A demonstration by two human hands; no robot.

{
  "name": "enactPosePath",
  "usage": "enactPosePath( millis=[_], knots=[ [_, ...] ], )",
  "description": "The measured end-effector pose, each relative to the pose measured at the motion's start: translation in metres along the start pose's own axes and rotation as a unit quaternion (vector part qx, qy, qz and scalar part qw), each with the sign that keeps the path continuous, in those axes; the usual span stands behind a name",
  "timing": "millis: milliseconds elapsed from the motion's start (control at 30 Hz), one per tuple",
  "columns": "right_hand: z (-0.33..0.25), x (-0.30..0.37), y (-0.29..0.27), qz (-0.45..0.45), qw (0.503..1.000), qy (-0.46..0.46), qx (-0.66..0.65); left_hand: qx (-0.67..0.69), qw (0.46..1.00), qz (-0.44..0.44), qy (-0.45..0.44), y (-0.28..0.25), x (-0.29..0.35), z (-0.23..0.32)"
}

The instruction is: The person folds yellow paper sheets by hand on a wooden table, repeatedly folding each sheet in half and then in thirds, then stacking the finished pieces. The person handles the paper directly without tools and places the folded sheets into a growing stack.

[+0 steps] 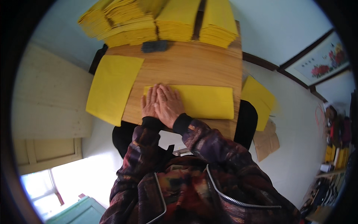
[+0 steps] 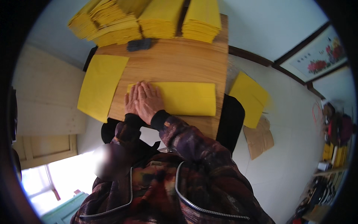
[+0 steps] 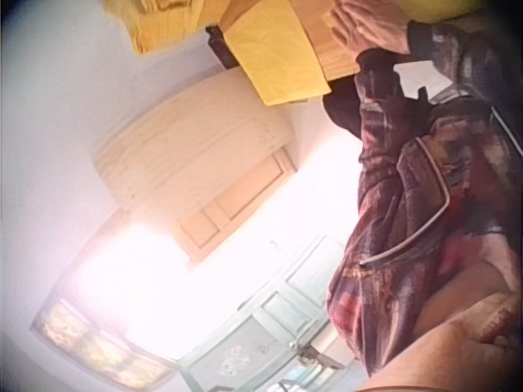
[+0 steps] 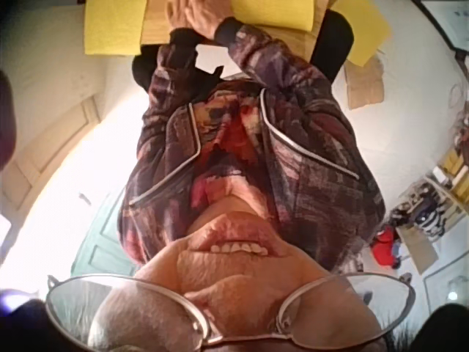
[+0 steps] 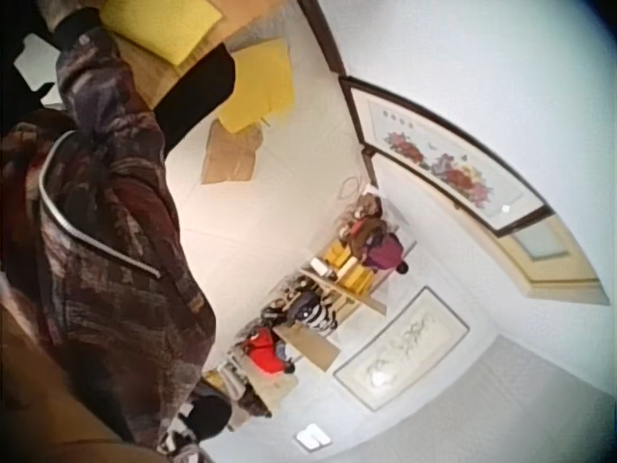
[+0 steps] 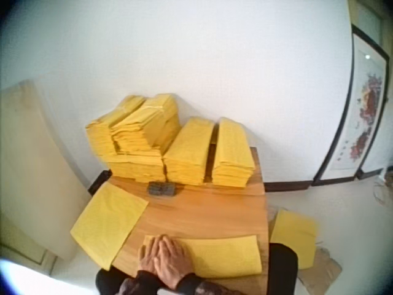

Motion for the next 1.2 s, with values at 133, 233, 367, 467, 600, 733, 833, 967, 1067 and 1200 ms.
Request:
enactPosePath(
  millis=[133, 233, 367, 467, 600, 733, 833, 967, 1067, 1200],
  knots=[
    [0.043, 0.022, -0.021, -0.028, 0.996, 0.048, 0.071, 0.08, 0.99, 0.113, 0.025, -0.017, 0.011, 0.009],
    [0.089, 0.055, -0.057, -0.029, 0.983, 0.105, 0.147, 0.08, 0.993, 0.089, 0.018, -0.023, 0.014, 0.012],
    [0.142, 0.099, -0.102, -0.047, 0.958, 0.214, 0.187, 0.084, 0.992, 0.09, 0.015, -0.028, 0.015, 0.012],
    [0.156, 0.115, -0.118, -0.07, 0.949, 0.24, 0.189, 0.087, 0.993, 0.084, 0.011, -0.027, 0.014, 0.011],
    [0.1, 0.087, -0.105, 0.035, 0.972, 0.109, 0.204, 0.088, 0.994, 0.067, 0.0, -0.027, 0.016, 0.011],
    [0.023, 0.027, -0.024, -0.051, 0.993, 0.019, 0.109, 0.071, 0.997, 0.016, -0.016, -0.024, 0.01, 0.011],
    [0.034, 0.024, -0.02, -0.068, 0.992, 0.022, 0.108, 0.071, 0.997, 0.026, -0.009, -0.024, 0.008, 0.01],
    [0.103, 0.064, -0.062, -0.05, 0.983, 0.094, 0.15, 0.072, 0.994, 0.08, 0.017, -0.024, 0.013, 0.01],
    [0.142, 0.094, -0.093, -0.041, 0.975, 0.154, 0.156, 0.065, 0.995, 0.07, 0.006, -0.022, 0.011, 0.009],
    [0.162, 0.108, -0.116, -0.064, 0.95, 0.237, 0.19, 0.082, 0.994, 0.072, -0.004, -0.023, 0.009, 0.008]
  ],
)
Point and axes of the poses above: each hand's wrist, its own x-axis away from the middle knuckle, its own y-axis out of the palm, z = x × y, the point moved 7 cm from there along -x, towards the middle knuckle, and after that the axes turned 11 degrees about -z, right-handed, at the moved point
